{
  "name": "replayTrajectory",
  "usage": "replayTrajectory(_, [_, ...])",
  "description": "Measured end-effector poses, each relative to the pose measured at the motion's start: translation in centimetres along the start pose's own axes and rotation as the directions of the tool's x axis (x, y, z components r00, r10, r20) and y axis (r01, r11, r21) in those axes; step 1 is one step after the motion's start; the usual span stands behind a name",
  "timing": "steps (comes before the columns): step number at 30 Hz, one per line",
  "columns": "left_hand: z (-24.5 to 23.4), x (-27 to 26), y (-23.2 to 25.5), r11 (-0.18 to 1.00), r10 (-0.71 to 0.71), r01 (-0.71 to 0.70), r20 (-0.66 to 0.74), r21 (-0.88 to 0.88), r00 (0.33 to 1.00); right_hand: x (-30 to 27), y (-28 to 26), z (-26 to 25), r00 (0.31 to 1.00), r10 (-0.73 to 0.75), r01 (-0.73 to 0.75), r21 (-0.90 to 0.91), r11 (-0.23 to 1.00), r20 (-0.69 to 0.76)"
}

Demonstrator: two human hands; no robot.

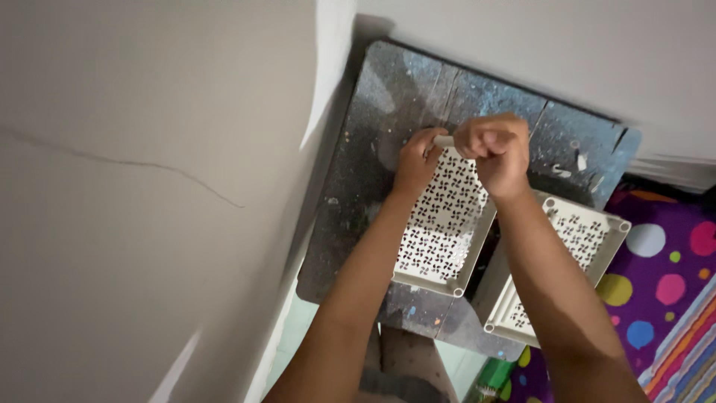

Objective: The person assembles a small white plastic shelving unit by inserting cylindrical legs into perforated panels and connecting them with plastic connectors. The person repeatedly inserts and removes parts to align them correctly.

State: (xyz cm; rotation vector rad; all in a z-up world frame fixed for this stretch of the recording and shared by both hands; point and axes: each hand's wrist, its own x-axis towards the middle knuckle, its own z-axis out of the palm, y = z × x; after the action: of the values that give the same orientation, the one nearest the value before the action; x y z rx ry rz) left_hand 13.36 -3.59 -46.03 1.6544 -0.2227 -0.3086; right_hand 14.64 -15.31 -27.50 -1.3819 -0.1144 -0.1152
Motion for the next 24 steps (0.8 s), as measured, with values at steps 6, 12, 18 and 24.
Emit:
replayTrajectory(6, [0.1, 0.3, 0.4, 0.998, 0.064, -0.063, -0.037, 0.027, 0.997, -0.8, -1.2, 6.2, 0.897, -0.185, 0.045, -0.334, 0.942, -0.402])
replayTrajectory(12, [0.5, -0.6, -1.1, 0.996, 0.087, -0.086, -0.017, 0.028, 0.996, -0.6, 3.4, 5.7, 0.73, -0.221, 0.077, -0.244, 0.967, -0.646])
replayTrajectory(18, [0.5, 0.0, -1.4, 0.993, 0.109, -0.108, -0.023, 0.042, 0.994, -1.3, 0.9, 1.1, 0.973, -0.041, 0.051, 0.037, 0.998, -0.227])
replayTrajectory(24, [0.5, 0.3, -0.4, 0.986, 0.145, -0.14, -0.049, 0.094, 0.988, -0.3, -2.1, 3.2, 0.963, -0.109, 0.016, -0.349, 0.937, -0.248])
